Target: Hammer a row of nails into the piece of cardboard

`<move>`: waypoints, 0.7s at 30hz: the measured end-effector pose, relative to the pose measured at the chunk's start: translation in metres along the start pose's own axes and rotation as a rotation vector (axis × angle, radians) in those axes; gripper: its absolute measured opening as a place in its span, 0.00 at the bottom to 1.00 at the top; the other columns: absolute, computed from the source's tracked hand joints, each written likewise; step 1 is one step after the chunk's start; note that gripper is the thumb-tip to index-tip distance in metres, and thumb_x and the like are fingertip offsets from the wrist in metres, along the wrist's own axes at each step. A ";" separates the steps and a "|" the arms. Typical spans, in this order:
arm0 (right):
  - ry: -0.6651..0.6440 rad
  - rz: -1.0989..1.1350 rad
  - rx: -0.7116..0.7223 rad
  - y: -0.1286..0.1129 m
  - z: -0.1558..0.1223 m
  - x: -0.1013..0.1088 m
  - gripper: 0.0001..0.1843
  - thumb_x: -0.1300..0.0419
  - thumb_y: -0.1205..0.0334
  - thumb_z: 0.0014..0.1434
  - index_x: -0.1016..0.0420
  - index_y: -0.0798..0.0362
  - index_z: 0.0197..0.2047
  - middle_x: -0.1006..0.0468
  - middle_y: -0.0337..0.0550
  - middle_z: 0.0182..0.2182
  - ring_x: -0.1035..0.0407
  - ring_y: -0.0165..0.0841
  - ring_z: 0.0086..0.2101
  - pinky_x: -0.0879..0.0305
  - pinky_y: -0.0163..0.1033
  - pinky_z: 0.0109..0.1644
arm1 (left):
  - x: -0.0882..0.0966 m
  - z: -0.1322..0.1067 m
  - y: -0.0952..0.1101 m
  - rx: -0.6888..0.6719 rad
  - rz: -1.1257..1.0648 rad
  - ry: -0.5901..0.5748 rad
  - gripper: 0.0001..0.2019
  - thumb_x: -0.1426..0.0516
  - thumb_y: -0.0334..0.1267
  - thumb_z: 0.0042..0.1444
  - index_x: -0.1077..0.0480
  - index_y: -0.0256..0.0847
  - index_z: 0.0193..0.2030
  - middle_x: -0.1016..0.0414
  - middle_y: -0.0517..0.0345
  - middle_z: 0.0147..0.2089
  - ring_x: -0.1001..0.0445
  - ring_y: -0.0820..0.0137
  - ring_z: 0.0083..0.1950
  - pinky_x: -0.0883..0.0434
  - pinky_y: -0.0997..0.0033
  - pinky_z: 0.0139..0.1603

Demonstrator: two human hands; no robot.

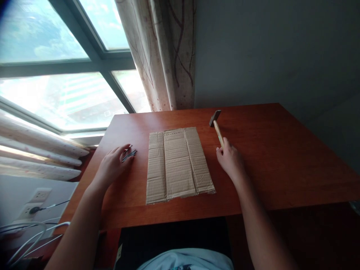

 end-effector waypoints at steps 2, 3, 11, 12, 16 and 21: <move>0.007 0.014 0.004 -0.001 0.000 0.001 0.27 0.50 0.59 0.64 0.37 0.62 0.63 0.19 0.59 0.41 0.24 0.48 0.37 0.35 0.44 0.37 | 0.001 0.000 0.000 0.001 -0.027 0.015 0.22 0.46 0.45 0.61 0.32 0.40 0.60 0.24 0.46 0.56 0.25 0.55 0.54 0.30 0.58 0.56; 0.011 0.021 0.003 -0.001 0.000 0.002 0.27 0.50 0.59 0.63 0.36 0.62 0.63 0.19 0.58 0.40 0.24 0.48 0.37 0.35 0.44 0.37 | 0.002 0.000 0.001 -0.002 -0.040 0.025 0.21 0.47 0.44 0.61 0.30 0.41 0.59 0.23 0.47 0.56 0.24 0.56 0.53 0.30 0.59 0.56; 0.011 0.037 0.005 -0.001 0.000 0.002 0.27 0.50 0.59 0.63 0.36 0.63 0.63 0.19 0.59 0.39 0.25 0.48 0.37 0.34 0.44 0.37 | 0.005 -0.004 0.005 -0.007 -0.115 0.063 0.16 0.47 0.44 0.62 0.25 0.43 0.52 0.20 0.51 0.51 0.22 0.60 0.49 0.28 0.62 0.53; 0.011 0.036 0.006 -0.001 0.000 0.002 0.27 0.50 0.58 0.64 0.36 0.63 0.63 0.19 0.59 0.39 0.24 0.48 0.37 0.34 0.44 0.37 | 0.005 -0.004 0.005 -0.010 -0.120 0.061 0.16 0.47 0.44 0.62 0.25 0.43 0.52 0.20 0.50 0.51 0.22 0.60 0.49 0.28 0.62 0.53; 0.002 0.028 0.002 -0.002 0.001 0.002 0.27 0.50 0.58 0.64 0.36 0.64 0.63 0.19 0.59 0.39 0.24 0.48 0.38 0.35 0.44 0.37 | 0.004 -0.002 0.007 -0.020 -0.132 0.052 0.16 0.47 0.42 0.61 0.25 0.43 0.52 0.19 0.50 0.50 0.21 0.60 0.48 0.27 0.61 0.52; -0.001 0.030 -0.001 -0.001 0.000 0.002 0.27 0.50 0.58 0.64 0.36 0.63 0.63 0.19 0.58 0.39 0.24 0.48 0.38 0.35 0.44 0.37 | 0.002 0.002 0.010 -0.045 -0.145 0.043 0.16 0.47 0.42 0.61 0.25 0.44 0.52 0.19 0.51 0.51 0.21 0.60 0.49 0.27 0.61 0.53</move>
Point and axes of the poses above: each hand's wrist, its own z-axis towards the middle knuckle, its own x-axis out of the back of the hand, y = z × x, the point moved 8 cm from there along z, towards the middle knuckle
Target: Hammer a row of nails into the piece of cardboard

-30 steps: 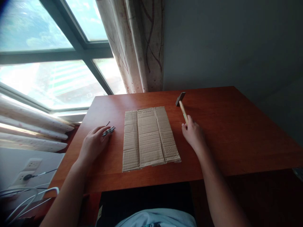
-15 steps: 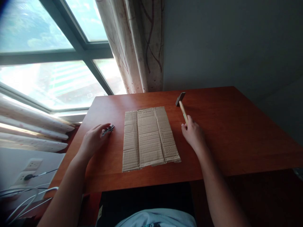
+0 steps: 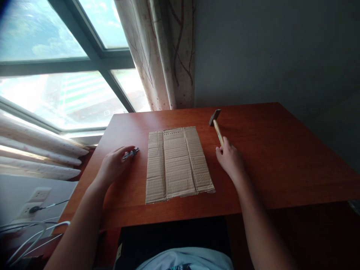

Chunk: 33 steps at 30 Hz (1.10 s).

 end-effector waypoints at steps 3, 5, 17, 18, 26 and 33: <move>0.005 0.008 0.004 0.000 0.000 0.000 0.28 0.50 0.58 0.63 0.36 0.62 0.63 0.19 0.57 0.39 0.24 0.48 0.38 0.34 0.44 0.37 | -0.002 0.001 -0.002 0.001 -0.002 0.009 0.16 0.46 0.42 0.60 0.25 0.44 0.52 0.20 0.51 0.52 0.22 0.60 0.50 0.27 0.61 0.54; 0.003 0.008 0.005 0.001 0.000 -0.001 0.28 0.50 0.58 0.64 0.36 0.62 0.63 0.19 0.57 0.39 0.24 0.48 0.38 0.34 0.44 0.37 | -0.002 0.001 -0.004 -0.001 -0.006 0.019 0.16 0.46 0.42 0.60 0.25 0.44 0.53 0.20 0.51 0.52 0.22 0.61 0.49 0.27 0.62 0.53; 0.003 -0.001 0.003 0.002 0.000 -0.002 0.27 0.49 0.59 0.63 0.36 0.61 0.63 0.19 0.57 0.38 0.25 0.47 0.36 0.36 0.43 0.35 | -0.016 0.024 0.030 0.044 0.221 0.118 0.18 0.50 0.44 0.66 0.27 0.42 0.56 0.24 0.48 0.55 0.24 0.57 0.50 0.29 0.60 0.47; 0.002 -0.001 -0.002 0.003 0.000 -0.002 0.27 0.49 0.59 0.63 0.36 0.61 0.63 0.19 0.57 0.38 0.25 0.47 0.35 0.36 0.43 0.35 | -0.018 0.027 0.033 0.036 0.270 0.118 0.18 0.51 0.43 0.66 0.27 0.41 0.55 0.24 0.47 0.55 0.24 0.56 0.50 0.30 0.59 0.47; 0.014 0.010 0.007 0.004 0.001 -0.004 0.27 0.48 0.58 0.63 0.36 0.62 0.62 0.19 0.56 0.36 0.25 0.46 0.35 0.36 0.42 0.35 | -0.019 0.030 0.034 0.019 0.402 0.117 0.17 0.54 0.42 0.69 0.25 0.42 0.49 0.22 0.49 0.51 0.25 0.58 0.46 0.32 0.60 0.44; 0.029 0.014 0.019 0.002 0.001 -0.002 0.28 0.49 0.58 0.64 0.35 0.64 0.62 0.19 0.58 0.38 0.24 0.47 0.36 0.36 0.43 0.35 | -0.015 0.027 0.026 0.053 0.389 0.125 0.18 0.54 0.42 0.68 0.25 0.43 0.52 0.23 0.50 0.54 0.26 0.58 0.49 0.31 0.61 0.47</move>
Point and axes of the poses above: each hand's wrist, its own z-axis towards the middle knuckle, its own x-axis out of the back of the hand, y = z × x, the point moved 8 cm from there along z, towards the middle knuckle
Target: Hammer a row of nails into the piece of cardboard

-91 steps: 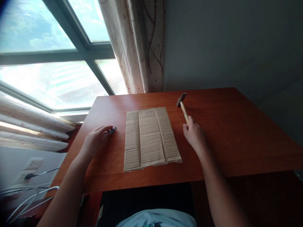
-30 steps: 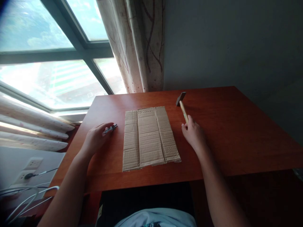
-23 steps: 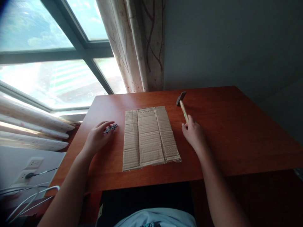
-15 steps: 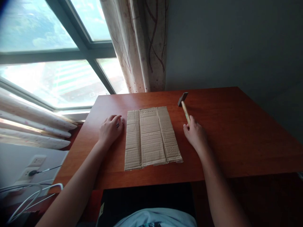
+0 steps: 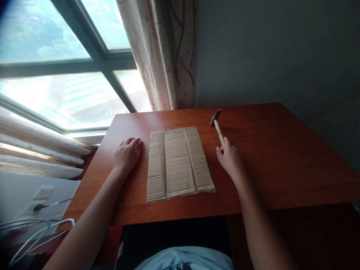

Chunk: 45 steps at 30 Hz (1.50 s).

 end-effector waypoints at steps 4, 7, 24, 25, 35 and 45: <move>-0.005 -0.005 -0.005 0.000 0.000 0.001 0.27 0.49 0.58 0.64 0.36 0.63 0.62 0.19 0.57 0.37 0.24 0.47 0.36 0.36 0.42 0.35 | -0.002 0.000 -0.002 0.014 -0.049 -0.008 0.18 0.52 0.43 0.68 0.25 0.43 0.53 0.23 0.48 0.53 0.26 0.58 0.50 0.31 0.60 0.49; -0.009 0.000 -0.005 0.000 0.000 0.000 0.27 0.49 0.58 0.63 0.35 0.63 0.62 0.19 0.57 0.37 0.24 0.46 0.36 0.37 0.42 0.35 | 0.000 0.000 -0.005 0.029 -0.112 0.008 0.18 0.52 0.42 0.67 0.25 0.42 0.54 0.23 0.49 0.54 0.25 0.58 0.50 0.31 0.61 0.49; -0.023 -0.009 -0.013 0.001 0.001 0.000 0.27 0.49 0.58 0.63 0.35 0.64 0.62 0.19 0.57 0.38 0.24 0.47 0.35 0.37 0.43 0.35 | 0.024 -0.044 -0.028 -0.087 -0.043 0.006 0.12 0.47 0.43 0.65 0.22 0.44 0.43 0.23 0.55 0.43 0.26 0.63 0.40 0.36 0.67 0.36; -0.022 -0.009 -0.012 0.001 0.001 0.000 0.27 0.49 0.58 0.63 0.35 0.64 0.62 0.19 0.57 0.38 0.24 0.47 0.35 0.37 0.43 0.35 | 0.023 -0.044 -0.027 -0.093 -0.040 0.002 0.12 0.47 0.43 0.65 0.22 0.44 0.43 0.23 0.55 0.43 0.26 0.63 0.41 0.36 0.67 0.36; -0.033 -0.011 -0.025 0.001 0.000 0.000 0.27 0.49 0.58 0.64 0.35 0.64 0.62 0.19 0.58 0.38 0.24 0.48 0.36 0.38 0.43 0.34 | 0.021 -0.042 -0.024 -0.115 -0.052 -0.009 0.14 0.49 0.43 0.66 0.22 0.43 0.40 0.23 0.54 0.42 0.26 0.64 0.39 0.35 0.66 0.38; -0.008 0.023 -0.011 -0.002 -0.001 0.003 0.28 0.49 0.57 0.62 0.36 0.63 0.63 0.19 0.57 0.37 0.25 0.48 0.37 0.35 0.44 0.36 | 0.021 -0.040 -0.021 -0.080 -0.046 -0.030 0.15 0.50 0.44 0.66 0.22 0.44 0.41 0.21 0.55 0.44 0.25 0.64 0.39 0.33 0.66 0.38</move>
Point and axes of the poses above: each hand's wrist, its own z-axis towards the middle knuckle, its own x-axis out of the back of the hand, y = z × x, the point moved 8 cm from there along z, towards the middle knuckle
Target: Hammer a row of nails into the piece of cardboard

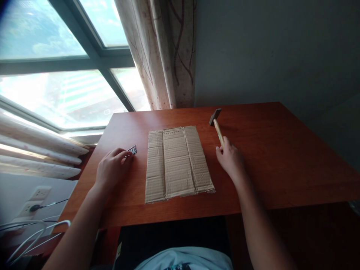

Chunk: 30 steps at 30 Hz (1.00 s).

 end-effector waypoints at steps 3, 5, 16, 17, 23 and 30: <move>0.002 -0.002 0.000 0.001 0.000 0.000 0.28 0.49 0.57 0.62 0.36 0.62 0.63 0.19 0.57 0.37 0.25 0.47 0.36 0.35 0.44 0.36 | 0.000 -0.001 0.000 0.012 0.005 -0.010 0.16 0.50 0.45 0.67 0.22 0.45 0.41 0.21 0.54 0.43 0.25 0.64 0.39 0.34 0.67 0.38; 0.001 -0.003 0.004 0.001 0.000 -0.001 0.28 0.49 0.58 0.62 0.36 0.63 0.63 0.19 0.58 0.38 0.25 0.47 0.36 0.35 0.44 0.36 | 0.000 -0.001 0.000 0.009 0.005 -0.012 0.17 0.51 0.45 0.67 0.21 0.44 0.40 0.21 0.54 0.43 0.25 0.65 0.39 0.34 0.67 0.37; -0.002 -0.001 -0.005 0.001 0.000 0.000 0.28 0.49 0.58 0.63 0.36 0.63 0.63 0.19 0.58 0.38 0.25 0.47 0.37 0.34 0.44 0.36 | -0.004 0.003 0.003 -0.018 0.011 -0.011 0.15 0.49 0.43 0.66 0.22 0.44 0.39 0.22 0.55 0.43 0.25 0.64 0.40 0.34 0.67 0.38; 0.000 -0.001 -0.004 0.001 0.000 0.000 0.28 0.49 0.58 0.62 0.36 0.63 0.63 0.19 0.58 0.38 0.25 0.47 0.37 0.34 0.44 0.36 | -0.003 0.002 0.003 -0.014 0.011 -0.005 0.14 0.49 0.43 0.66 0.22 0.44 0.39 0.21 0.55 0.43 0.25 0.64 0.40 0.35 0.67 0.37; -0.007 0.012 0.002 0.001 0.000 -0.002 0.29 0.49 0.59 0.62 0.37 0.63 0.64 0.19 0.57 0.39 0.25 0.48 0.38 0.34 0.45 0.38 | 0.002 0.000 -0.003 0.056 0.005 -0.014 0.14 0.49 0.44 0.66 0.23 0.45 0.44 0.21 0.55 0.44 0.24 0.66 0.38 0.38 0.69 0.31; -0.003 0.008 0.001 0.001 0.000 -0.001 0.28 0.48 0.59 0.62 0.36 0.62 0.63 0.18 0.57 0.39 0.25 0.48 0.38 0.33 0.45 0.38 | 0.002 0.001 0.003 0.059 0.082 -0.100 0.14 0.49 0.45 0.66 0.23 0.46 0.43 0.21 0.55 0.46 0.24 0.66 0.37 0.41 0.69 0.28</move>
Point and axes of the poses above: each hand's wrist, its own z-axis towards the middle knuckle, its own x-axis out of the back of the hand, y = z × x, the point moved 8 cm from there along z, towards the middle knuckle
